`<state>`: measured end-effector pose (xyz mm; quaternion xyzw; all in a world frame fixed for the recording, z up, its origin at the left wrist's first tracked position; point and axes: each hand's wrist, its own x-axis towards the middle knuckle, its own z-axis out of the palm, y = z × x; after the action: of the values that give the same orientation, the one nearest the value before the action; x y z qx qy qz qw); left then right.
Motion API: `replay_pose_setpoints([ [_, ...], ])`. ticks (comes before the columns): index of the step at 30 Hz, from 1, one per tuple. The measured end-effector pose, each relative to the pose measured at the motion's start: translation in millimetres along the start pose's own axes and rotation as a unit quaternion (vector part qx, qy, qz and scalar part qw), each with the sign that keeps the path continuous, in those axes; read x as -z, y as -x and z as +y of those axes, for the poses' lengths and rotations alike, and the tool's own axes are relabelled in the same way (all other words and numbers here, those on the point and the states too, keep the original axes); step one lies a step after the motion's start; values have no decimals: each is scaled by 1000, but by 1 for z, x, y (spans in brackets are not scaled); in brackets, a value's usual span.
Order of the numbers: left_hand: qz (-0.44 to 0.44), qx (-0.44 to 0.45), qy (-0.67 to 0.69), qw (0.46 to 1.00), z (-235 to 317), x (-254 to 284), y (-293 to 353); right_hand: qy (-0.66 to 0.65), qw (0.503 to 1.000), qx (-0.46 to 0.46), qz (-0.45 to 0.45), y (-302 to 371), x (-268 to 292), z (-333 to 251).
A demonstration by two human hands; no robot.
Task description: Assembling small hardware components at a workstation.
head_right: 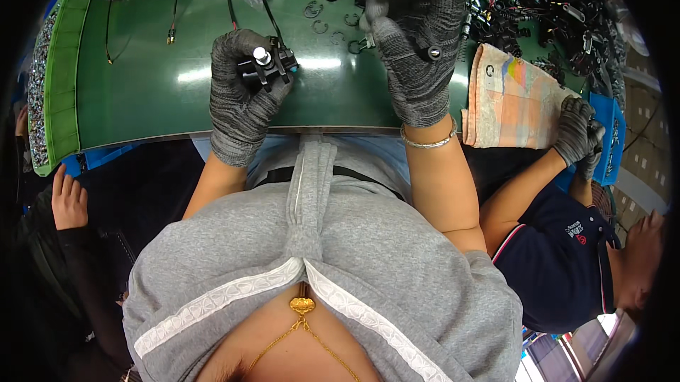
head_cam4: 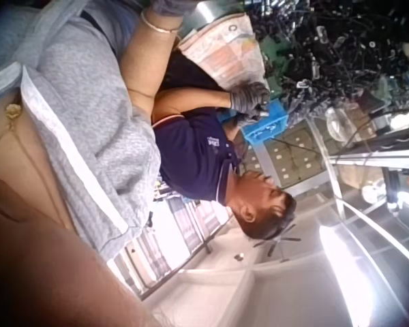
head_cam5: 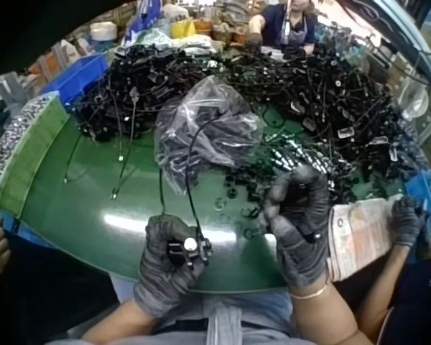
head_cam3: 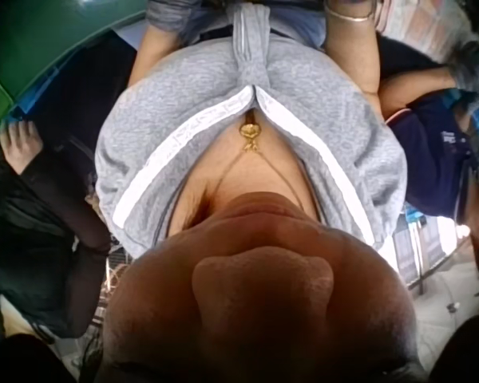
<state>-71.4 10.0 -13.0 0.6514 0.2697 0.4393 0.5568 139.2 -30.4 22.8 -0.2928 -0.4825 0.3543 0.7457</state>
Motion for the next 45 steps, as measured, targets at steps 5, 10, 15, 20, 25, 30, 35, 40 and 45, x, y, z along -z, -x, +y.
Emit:
replay_pose_setpoints([
  [5, -15, -18, -47, 999, 7, -6, -4, 39, 998, -45, 5, -24, -3, -5],
  [10, -47, -4, -27, 999, 9, -3, 0, -413, 770, 15, -486, -108, -24, -11],
  [15, -14, 53, 4, 998, 10, -6, 1, -254, 929, -47, -265, -60, -55, -41],
  [20, -9, -116, -161, 980, 4, -15, -6, -207, 954, -48, -213, -60, -57, -49],
  [25, -12, 33, 23, 999, 8, -29, 5, -208, 951, -50, -224, -53, -59, -52],
  [30, -25, -52, -94, 994, 10, -35, 8, -181, 961, -65, -197, -38, -70, -61],
  [35, 54, 21, -63, 996, 26, -49, 11, -140, 969, -74, -187, -33, -70, -57],
  [40, 22, 19, -17, 999, 28, -46, 13, -108, 971, -77, -199, -34, -70, -61],
  [45, 29, -54, -108, 992, 25, -45, 10, -86, 975, -79, -191, -33, -70, -65],
])
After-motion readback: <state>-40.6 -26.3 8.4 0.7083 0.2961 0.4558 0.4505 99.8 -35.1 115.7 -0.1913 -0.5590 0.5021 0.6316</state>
